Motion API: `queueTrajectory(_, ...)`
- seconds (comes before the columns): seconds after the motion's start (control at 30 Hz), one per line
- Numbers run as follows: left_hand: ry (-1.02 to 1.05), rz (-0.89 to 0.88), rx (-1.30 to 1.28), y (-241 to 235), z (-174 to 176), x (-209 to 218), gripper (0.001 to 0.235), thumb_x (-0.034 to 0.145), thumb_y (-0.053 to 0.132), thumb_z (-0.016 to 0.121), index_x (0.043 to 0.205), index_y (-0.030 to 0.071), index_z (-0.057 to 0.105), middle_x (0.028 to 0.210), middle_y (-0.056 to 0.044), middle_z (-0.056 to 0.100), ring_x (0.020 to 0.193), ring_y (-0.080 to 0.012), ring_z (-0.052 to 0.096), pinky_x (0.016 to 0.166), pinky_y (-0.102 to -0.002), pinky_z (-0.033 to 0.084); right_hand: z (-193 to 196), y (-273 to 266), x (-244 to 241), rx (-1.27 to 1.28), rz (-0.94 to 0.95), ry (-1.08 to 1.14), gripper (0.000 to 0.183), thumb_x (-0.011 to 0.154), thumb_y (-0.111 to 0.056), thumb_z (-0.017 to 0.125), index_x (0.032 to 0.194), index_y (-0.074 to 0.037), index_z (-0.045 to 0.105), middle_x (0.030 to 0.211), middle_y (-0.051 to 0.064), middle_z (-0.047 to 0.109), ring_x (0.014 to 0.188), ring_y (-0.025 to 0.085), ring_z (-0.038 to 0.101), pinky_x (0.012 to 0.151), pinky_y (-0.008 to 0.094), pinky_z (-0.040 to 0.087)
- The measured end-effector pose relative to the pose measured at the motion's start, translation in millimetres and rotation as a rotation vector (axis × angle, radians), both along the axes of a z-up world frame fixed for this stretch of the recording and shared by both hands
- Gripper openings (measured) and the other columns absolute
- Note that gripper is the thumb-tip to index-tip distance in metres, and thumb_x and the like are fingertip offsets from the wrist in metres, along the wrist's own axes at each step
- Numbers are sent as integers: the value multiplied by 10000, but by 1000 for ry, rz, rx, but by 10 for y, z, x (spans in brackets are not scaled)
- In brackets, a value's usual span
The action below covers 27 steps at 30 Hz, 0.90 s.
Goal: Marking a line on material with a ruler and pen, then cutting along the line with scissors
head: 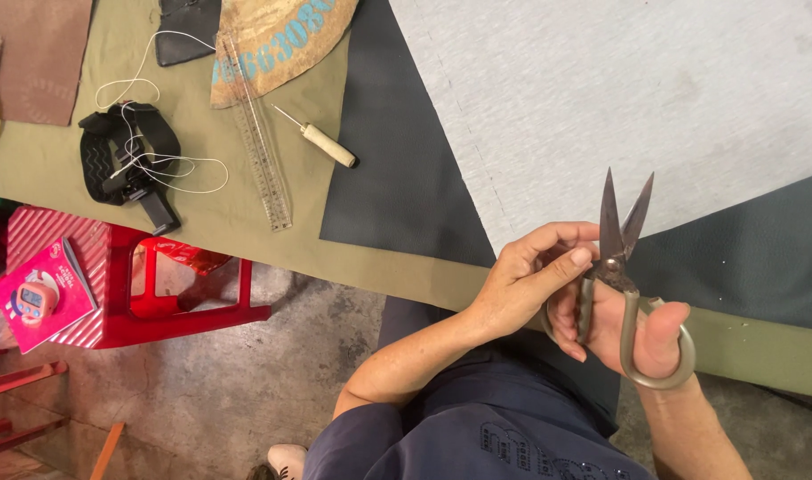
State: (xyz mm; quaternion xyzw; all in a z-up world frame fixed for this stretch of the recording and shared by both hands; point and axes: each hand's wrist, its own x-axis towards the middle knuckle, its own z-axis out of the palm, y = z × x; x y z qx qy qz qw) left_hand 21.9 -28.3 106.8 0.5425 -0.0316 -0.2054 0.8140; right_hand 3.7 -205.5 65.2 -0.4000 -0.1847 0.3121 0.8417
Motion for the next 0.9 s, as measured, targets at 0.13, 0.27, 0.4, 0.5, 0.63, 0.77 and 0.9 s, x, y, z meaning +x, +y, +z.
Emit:
queueTrajectory(0.13, -14, 16, 64, -11, 1, -9, 440, 1040, 349, 606, 1390, 83, 604, 790, 34, 668, 853, -39, 642, 878, -215, 544, 8, 28, -14, 64, 46, 7, 1016, 863, -963, 454, 996, 41, 533, 889, 110, 529, 676, 208, 543, 600, 301, 508)
queueTrajectory(0.27, 12, -37, -38, -22, 91, -29, 382, 1050, 300, 587, 1357, 72, 576, 612, -4, 590, 419, -87, 551, 386, -227, 522, -139, -20, -63, 72, 61, 47, 1072, 825, -969, 393, 1034, 69, 564, 867, 127, 578, 643, 230, 569, 589, 337, 523)
queueTrajectory(0.4, 2, -3, -30, -77, -46, -48, 311, 1081, 273, 585, 1319, 76, 619, 1023, 10, 719, 451, -65, 549, 390, -169, 473, -207, -8, -134, -91, -44, 188, 1057, 797, -975, 489, 871, 76, 577, 678, 122, 535, 529, 228, 531, 434, 350, 483)
queueTrajectory(0.5, 14, 33, -13, -103, -109, -77, 273, 1071, 283, 590, 1263, 94, 633, 732, 22, 659, 448, -62, 548, 403, -165, 459, -250, 48, -214, -43, -98, 177, 871, 930, -846, 488, 883, 22, 550, 621, 78, 457, 429, 143, 399, 360, 257, 364)
queueTrajectory(0.63, 1, 51, -6, -87, -207, -126, 219, 1059, 311, 599, 1166, 124, 642, 580, 39, 557, 435, -49, 520, 412, -163, 438, -182, 49, -223, -184, -97, 101, 833, 951, -841, 415, 743, -39, 497, 598, 58, 440, 439, 151, 405, 376, 266, 370)
queueTrajectory(0.77, -24, 68, -38, -60, -364, -174, 183, 1085, 267, 612, 1184, 122, 661, 801, 62, 651, 673, -38, 607, 631, -162, 502, -551, -196, -379, -149, -97, 165, 743, 957, -697, 641, 976, 44, 586, 728, 91, 538, 552, 174, 515, 422, 289, 440)
queueTrajectory(0.9, -163, 63, 260, 78, -445, -168, 342, 1046, 358, 609, 1347, 206, 665, 1215, -6, 701, 850, -65, 560, 785, -207, 478, -646, -345, -536, -65, -154, 259, 749, 930, -651, 776, 1101, 63, 628, 821, 61, 528, 640, 134, 493, 417, 233, 353)
